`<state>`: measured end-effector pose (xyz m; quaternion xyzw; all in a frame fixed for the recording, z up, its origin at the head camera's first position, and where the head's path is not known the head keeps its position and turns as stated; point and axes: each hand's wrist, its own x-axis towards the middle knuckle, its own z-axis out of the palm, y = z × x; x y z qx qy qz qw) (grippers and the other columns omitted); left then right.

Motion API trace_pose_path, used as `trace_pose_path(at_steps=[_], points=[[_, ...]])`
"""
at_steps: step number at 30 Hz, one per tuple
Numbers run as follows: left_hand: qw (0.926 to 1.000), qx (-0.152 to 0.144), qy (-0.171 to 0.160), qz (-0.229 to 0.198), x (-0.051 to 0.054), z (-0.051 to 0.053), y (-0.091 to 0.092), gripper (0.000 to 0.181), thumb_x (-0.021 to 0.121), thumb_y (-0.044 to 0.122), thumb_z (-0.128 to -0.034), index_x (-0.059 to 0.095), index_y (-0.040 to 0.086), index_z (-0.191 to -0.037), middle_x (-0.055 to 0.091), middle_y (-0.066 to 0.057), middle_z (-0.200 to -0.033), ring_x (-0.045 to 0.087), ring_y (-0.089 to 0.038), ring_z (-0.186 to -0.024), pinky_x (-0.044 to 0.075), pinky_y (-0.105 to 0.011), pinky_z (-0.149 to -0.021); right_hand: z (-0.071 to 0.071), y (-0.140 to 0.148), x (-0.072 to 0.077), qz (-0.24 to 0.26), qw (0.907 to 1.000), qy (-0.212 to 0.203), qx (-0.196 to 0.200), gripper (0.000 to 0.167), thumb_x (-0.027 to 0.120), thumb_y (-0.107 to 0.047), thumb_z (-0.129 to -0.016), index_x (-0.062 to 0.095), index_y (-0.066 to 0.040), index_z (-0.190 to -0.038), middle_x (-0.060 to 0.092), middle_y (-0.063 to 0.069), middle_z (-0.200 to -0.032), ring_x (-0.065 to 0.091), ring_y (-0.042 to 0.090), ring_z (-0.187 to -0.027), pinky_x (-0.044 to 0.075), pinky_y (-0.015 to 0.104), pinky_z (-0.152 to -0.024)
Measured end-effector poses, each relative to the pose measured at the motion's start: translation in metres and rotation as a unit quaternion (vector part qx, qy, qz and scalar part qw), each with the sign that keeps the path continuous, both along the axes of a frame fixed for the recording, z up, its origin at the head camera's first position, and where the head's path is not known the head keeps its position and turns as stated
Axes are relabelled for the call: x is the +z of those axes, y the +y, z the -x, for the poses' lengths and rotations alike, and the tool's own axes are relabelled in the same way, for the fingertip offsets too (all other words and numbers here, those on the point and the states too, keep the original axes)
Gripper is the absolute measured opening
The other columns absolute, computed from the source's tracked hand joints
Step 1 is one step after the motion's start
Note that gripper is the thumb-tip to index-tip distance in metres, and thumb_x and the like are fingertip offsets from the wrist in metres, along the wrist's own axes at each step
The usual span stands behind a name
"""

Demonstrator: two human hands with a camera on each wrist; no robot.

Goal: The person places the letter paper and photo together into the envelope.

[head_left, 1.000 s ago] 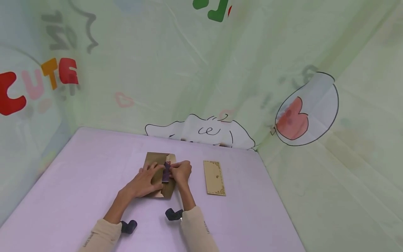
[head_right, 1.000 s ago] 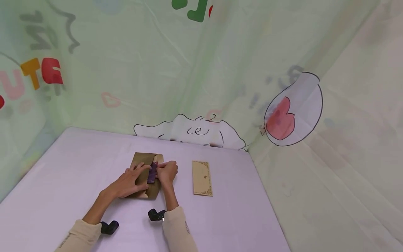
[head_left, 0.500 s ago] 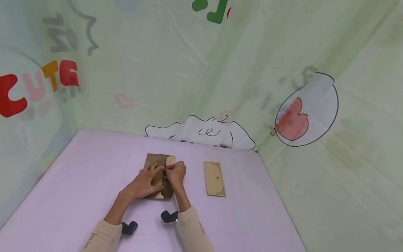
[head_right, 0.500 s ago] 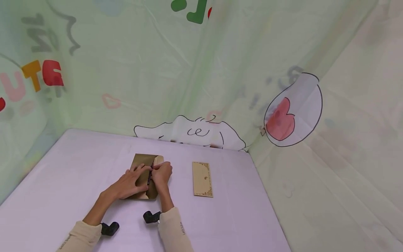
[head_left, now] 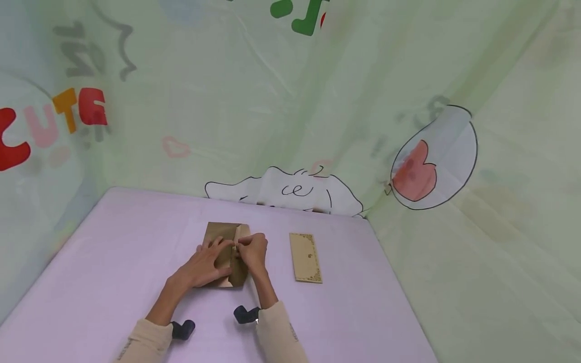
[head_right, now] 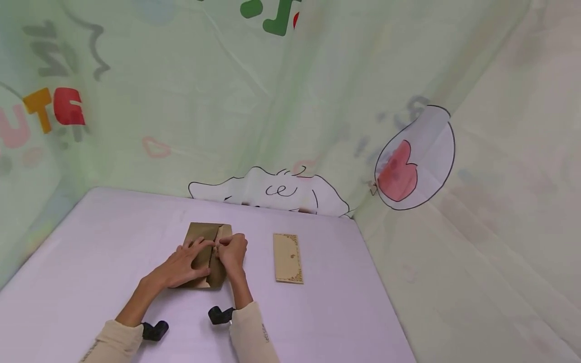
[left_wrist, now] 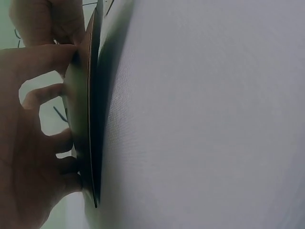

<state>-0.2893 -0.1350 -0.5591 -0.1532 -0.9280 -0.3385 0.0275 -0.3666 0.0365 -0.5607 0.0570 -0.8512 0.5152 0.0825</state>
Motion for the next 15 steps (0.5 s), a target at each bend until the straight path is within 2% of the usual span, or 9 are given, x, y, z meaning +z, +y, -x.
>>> trace_pose_path(at_steps=[2, 4, 7, 8, 9, 11, 15], points=[[1.0000, 0.000, 0.004, 0.002, 0.001, -0.001, 0.001, 0.072, 0.078, 0.038, -0.0947, 0.053, 0.015, -0.158, 0.045, -0.031, -0.166, 0.037, -0.058, -0.156, 0.029, -0.084, -0.119, -0.001, 0.013, 0.002, -0.004, 0.9994, 0.030, -0.015, 0.008, 0.080, 0.007, -0.085, 0.084, 0.006, -0.091, 0.082, 0.018, -0.081, 0.078, 0.024, -0.063, 0.064, 0.033, -0.059], [1.0000, 0.001, 0.007, 0.003, 0.002, -0.002, 0.002, 0.072, 0.079, 0.038, -0.0937, 0.054, 0.015, -0.157, 0.046, -0.031, -0.165, 0.037, -0.059, -0.155, 0.031, -0.083, -0.119, 0.006, 0.031, -0.003, -0.004, 0.9972, 0.064, -0.037, 0.004, 0.084, -0.001, -0.086, 0.086, 0.000, -0.089, 0.081, 0.010, -0.076, 0.074, 0.018, -0.062, 0.061, 0.030, -0.059], [0.9999, 0.002, 0.010, 0.000, 0.003, -0.001, 0.001, 0.071, 0.079, 0.039, -0.0936, 0.054, 0.016, -0.156, 0.046, -0.031, -0.165, 0.036, -0.061, -0.155, 0.030, -0.084, -0.119, 0.011, 0.052, 0.002, -0.019, 0.9909, 0.099, -0.089, 0.007, 0.085, -0.001, -0.084, 0.085, 0.001, -0.090, 0.079, 0.010, -0.075, 0.072, 0.019, -0.065, 0.059, 0.034, -0.061], [0.9999, 0.002, 0.010, -0.001, 0.003, -0.001, 0.001, 0.071, 0.079, 0.039, -0.0938, 0.054, 0.016, -0.157, 0.046, -0.031, -0.165, 0.035, -0.061, -0.155, 0.029, -0.084, -0.119, 0.008, 0.059, 0.011, -0.022, 0.9898, 0.094, -0.105, 0.009, 0.084, 0.000, -0.084, 0.085, 0.003, -0.092, 0.079, 0.012, -0.077, 0.073, 0.022, -0.068, 0.061, 0.037, -0.065], [0.9999, 0.002, 0.011, -0.002, 0.003, -0.001, 0.001, 0.072, 0.079, 0.040, -0.0939, 0.054, 0.016, -0.156, 0.045, -0.032, -0.165, 0.035, -0.061, -0.155, 0.028, -0.085, -0.119, 0.009, 0.067, 0.014, -0.028, 0.9872, 0.098, -0.123, 0.011, 0.084, 0.000, -0.084, 0.085, 0.004, -0.094, 0.080, 0.013, -0.079, 0.074, 0.024, -0.072, 0.061, 0.039, -0.068], [0.9999, 0.000, 0.010, -0.005, 0.003, -0.002, 0.001, 0.072, 0.079, 0.041, -0.0943, 0.054, 0.016, -0.156, 0.045, -0.031, -0.166, 0.035, -0.062, -0.155, 0.026, -0.086, -0.119, -0.001, 0.080, 0.035, -0.035, 0.9842, 0.072, -0.158, 0.020, 0.082, 0.007, -0.083, 0.082, 0.011, -0.102, 0.079, 0.022, -0.088, 0.075, 0.035, -0.081, 0.062, 0.050, -0.077], [0.9999, -0.010, 0.009, -0.006, 0.003, -0.004, 0.001, 0.071, 0.078, 0.042, -0.0953, 0.055, 0.015, -0.156, 0.045, -0.032, -0.165, 0.034, -0.062, -0.155, 0.025, -0.086, -0.119, -0.011, 0.115, 0.036, -0.046, 0.9742, 0.060, -0.213, 0.033, 0.081, 0.007, -0.087, 0.074, 0.018, -0.117, 0.075, 0.033, -0.110, 0.071, 0.048, -0.109, 0.054, 0.060, -0.100]])
